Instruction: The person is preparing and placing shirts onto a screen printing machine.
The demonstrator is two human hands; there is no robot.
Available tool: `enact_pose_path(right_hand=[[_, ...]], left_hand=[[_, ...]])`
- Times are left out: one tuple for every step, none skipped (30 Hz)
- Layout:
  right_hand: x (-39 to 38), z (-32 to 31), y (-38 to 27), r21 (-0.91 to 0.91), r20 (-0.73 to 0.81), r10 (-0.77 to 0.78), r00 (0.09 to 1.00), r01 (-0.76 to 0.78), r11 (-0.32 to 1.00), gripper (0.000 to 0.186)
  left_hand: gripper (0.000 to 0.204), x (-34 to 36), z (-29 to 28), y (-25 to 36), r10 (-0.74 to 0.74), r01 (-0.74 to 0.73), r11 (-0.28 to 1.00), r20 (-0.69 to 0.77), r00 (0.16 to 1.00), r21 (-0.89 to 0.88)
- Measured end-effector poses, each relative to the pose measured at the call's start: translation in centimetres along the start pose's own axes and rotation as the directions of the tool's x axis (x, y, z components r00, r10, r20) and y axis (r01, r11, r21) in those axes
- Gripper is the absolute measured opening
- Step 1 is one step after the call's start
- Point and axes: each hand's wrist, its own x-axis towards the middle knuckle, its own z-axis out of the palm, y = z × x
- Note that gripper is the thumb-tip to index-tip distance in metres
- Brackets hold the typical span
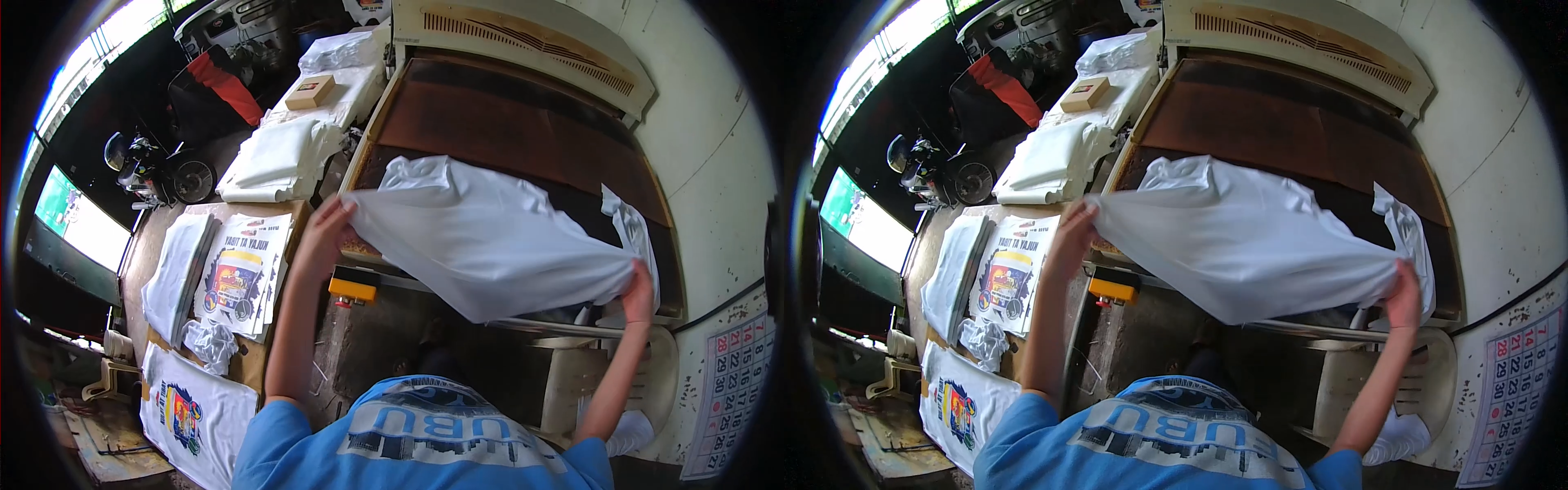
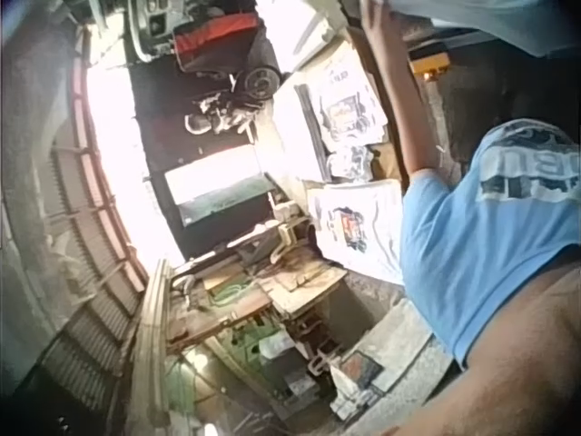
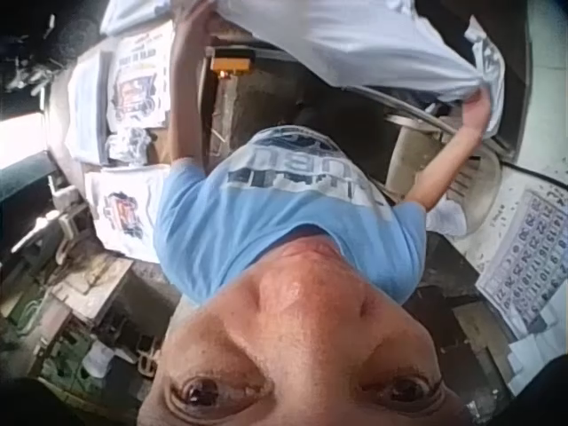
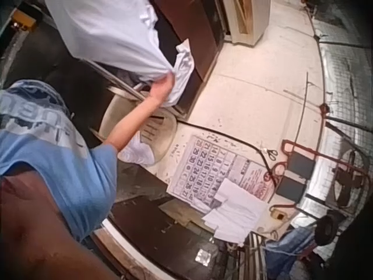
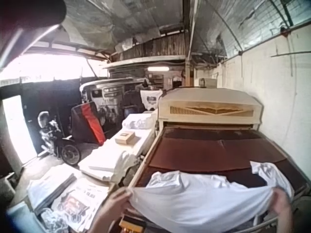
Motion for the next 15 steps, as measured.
enact_pose_path(right_hand=[[0.6, -0.3, -1.5, 0.013, 0.026, -0.072, 0.997, 0.072, 0.997, 0.018], [1.3, 0.7, -2.7, 0.031, 0.013, -0.104, 0.995, 0.103, 0.994, 0.022], [2.2, 2.3, -4.0, 0.055, 0.01, -0.133, 0.991, 0.132, 0.99, 0.025], [3.4, 3.3, -5.2, 0.082, 0.032, -0.151, 0.988, 0.148, 0.986, 0.027], [3.4, 3.7, -7.8, 0.104, 0.038, -0.203, 0.978, 0.199, 0.975, 0.03], [3.2, 4.3, -10.1, 0.109, 0.037, -0.228, 0.973, 0.223, 0.969, 0.03], [3.7, 4.5, -11.7, 0.106, 0.044, -0.297, 0.954, 0.291, 0.951, 0.03], [5.0, 5.1, -12.5, 0.12, 0.067, -0.354, 0.933, 0.344, 0.931, 0.03], [6.6, 5.4, -13.3, 0.123, 0.066, -0.363, 0.929, 0.354, 0.927, 0.03], [8.2, 5.6, -14.0, 0.072, 0.054, -0.414, 0.909, 0.41, 0.909, 0.029], [9.5, 6.7, -14.4, 0.024, 0.046, -0.459, 0.887, 0.459, 0.888, 0.029], [10.7, 8.0, -14.7, -0.005, 0.049, -0.479, 0.876, 0.48, 0.877, 0.028], [12.1, 9.5, -15.0, 0.008, 0.047, -0.485, 0.873, 0.485, 0.874, 0.028], [13.6, 10.7, -15.1, -0.023, 0.11, -0.454, 0.884, 0.459, 0.888, 0.027], [15.4, 11.8, -15.2, -0.056, 0.171, -0.421, 0.891, 0.436, 0.898, 0.026]], left_hand=[[0.038, 0.6, 0.3, 2.0, 0.156, -0.154, 0.986, 0.029, 0.987, -0.068], [0.047, 1.0, 0.7, 3.8, 0.225, -0.228, 0.973, 0.088, 0.97, 0.025], [0.056, 1.0, 0.8, 5.8, 0.289, -0.307, 0.944, 0.146, 0.946, 0.122], [0.062, 1.3, 0.0, 7.5, 0.308, -0.327, 0.921, 0.117, 0.944, 0.212], [0.068, 1.9, 0.5, 9.7, 0.342, -0.361, 0.89, 0.117, 0.932, 0.279], [0.067, 2.3, 1.6, 11.8, 0.42, -0.434, 0.868, 0.112, 0.901, 0.242], [0.065, 4.0, 2.6, 12.4, 0.476, -0.487, 0.852, 0.104, 0.873, 0.19], [0.061, 5.0, 2.3, 13.3, 0.496, -0.509, 0.848, 0.114, 0.861, 0.147], [0.057, 6.1, 1.8, 14.2, 0.518, -0.53, 0.842, 0.127, 0.846, 0.099], [0.05, 7.2, 1.8, 15.1, 0.523, -0.528, 0.846, 0.076, 0.849, 0.08], [0.044, 8.4, 1.2, 15.8, 0.511, -0.516, 0.855, 0.081, 0.856, 0.053], [0.044, 9.9, 1.2, 16.5, 0.488, -0.49, 0.872, 0.048, 0.871, 0.027], [0.043, 11.4, 1.3, 17.2, 0.465, -0.465, 0.885, 0.014, 0.885, 0.004], [0.043, 13.0, 1.7, 17.7, 0.469, -0.469, 0.883, 0.021, 0.883, 0.015], [0.041, 14.8, 2.2, 18.0, 0.408, -0.409, 0.91, 0.029, 0.913, 0.069]])
